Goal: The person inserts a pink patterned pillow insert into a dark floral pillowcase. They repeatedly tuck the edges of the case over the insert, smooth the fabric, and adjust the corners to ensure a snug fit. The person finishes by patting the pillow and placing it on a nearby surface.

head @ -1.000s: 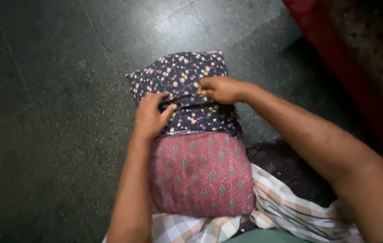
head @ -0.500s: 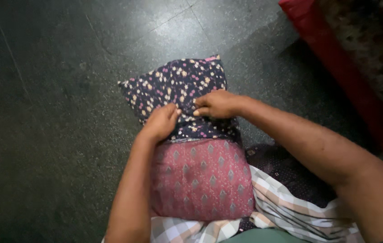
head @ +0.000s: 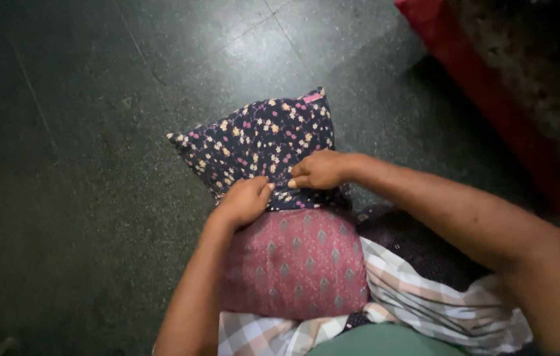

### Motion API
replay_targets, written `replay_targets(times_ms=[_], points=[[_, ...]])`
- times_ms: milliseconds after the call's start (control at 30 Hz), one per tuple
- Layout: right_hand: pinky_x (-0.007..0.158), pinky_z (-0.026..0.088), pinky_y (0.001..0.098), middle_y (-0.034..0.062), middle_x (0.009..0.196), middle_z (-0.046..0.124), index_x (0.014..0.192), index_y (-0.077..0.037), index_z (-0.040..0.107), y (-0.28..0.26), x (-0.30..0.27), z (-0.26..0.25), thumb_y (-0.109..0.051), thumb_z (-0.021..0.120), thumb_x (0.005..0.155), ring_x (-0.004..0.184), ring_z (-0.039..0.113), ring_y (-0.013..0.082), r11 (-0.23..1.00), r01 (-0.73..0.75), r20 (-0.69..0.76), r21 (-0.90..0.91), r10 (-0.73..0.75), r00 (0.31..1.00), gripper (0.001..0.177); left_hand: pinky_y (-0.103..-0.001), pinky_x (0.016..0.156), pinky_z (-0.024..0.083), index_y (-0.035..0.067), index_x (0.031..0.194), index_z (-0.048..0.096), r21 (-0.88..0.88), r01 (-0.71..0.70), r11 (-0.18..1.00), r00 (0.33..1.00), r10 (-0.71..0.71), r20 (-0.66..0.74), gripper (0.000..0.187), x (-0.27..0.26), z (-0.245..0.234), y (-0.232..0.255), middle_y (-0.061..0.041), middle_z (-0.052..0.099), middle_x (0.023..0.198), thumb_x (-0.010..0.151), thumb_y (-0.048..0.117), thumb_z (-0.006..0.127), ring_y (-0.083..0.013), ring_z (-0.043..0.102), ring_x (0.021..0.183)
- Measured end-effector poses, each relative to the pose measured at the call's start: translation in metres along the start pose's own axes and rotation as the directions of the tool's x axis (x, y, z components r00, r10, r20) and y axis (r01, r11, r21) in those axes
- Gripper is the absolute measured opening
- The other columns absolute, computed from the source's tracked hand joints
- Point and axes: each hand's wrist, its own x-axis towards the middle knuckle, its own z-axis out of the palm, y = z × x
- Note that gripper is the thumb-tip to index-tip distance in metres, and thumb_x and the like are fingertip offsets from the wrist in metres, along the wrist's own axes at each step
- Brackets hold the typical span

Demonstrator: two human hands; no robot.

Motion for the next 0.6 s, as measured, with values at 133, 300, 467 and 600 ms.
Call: replay_targets(times_ms=[133,300,467,600], points=[[0.095,0.047,0.0514,0.0141,0.111,0.073,0.108,-0.018,0.072,-0.014,-0.012,0.002,-0.052,0.053,0.095,0.108,0.066,0.0382,0.991,0.078,-0.012,-0.111,-0.080,0.997,0.041,-0.056,0.084,0.050,0.006,0.093,0.068,0.004,0.060,0.998,0.997,-0.059,-0.040,0.031,-0.004,-0.003,0.009,-0.024,0.071,0.095,0.096,0.032,0.053,-0.0473,0.066,0.091],[0.093,0.051,0.0521,0.0139,0.106,0.075,0.101,-0.017,0.073,-0.025,-0.019,-0.004,-0.053,0.054,0.096,0.104,0.069,0.0374,0.990,-0.078,-0.192,-0.118,0.054,0.980,0.041,-0.058,0.082,0.052,0.006,0.094,0.068,0.066,0.215,0.974,0.938,-0.187,-0.292,0.031,-0.014,0.015,0.033,-0.025,0.071,0.091,0.097,0.033,0.053,-0.0473,0.068,0.086],[0.098,0.048,0.0504,0.0144,0.118,0.071,0.111,-0.011,0.072,-0.029,-0.014,-0.026,-0.049,0.055,0.098,0.115,0.063,0.0360,0.992,0.035,-0.463,-0.119,-0.087,0.882,0.044,-0.060,0.075,0.051,0.004,0.092,0.066,0.042,0.177,0.983,0.887,-0.141,-0.440,0.030,-0.023,0.019,0.041,-0.026,0.071,0.088,0.098,0.031,0.053,-0.0487,0.067,0.083],[0.113,0.031,0.0548,0.0194,0.146,0.052,0.141,-0.007,0.057,-0.032,0.007,-0.049,-0.046,0.049,0.102,0.139,0.042,0.0387,0.974,0.118,-0.598,-0.191,-0.211,0.773,0.056,-0.060,0.074,0.051,0.004,0.092,0.066,0.039,0.196,0.980,0.869,-0.155,-0.469,0.027,-0.021,0.011,0.049,-0.028,0.070,0.083,0.096,0.028,0.055,-0.0490,0.067,0.078]])
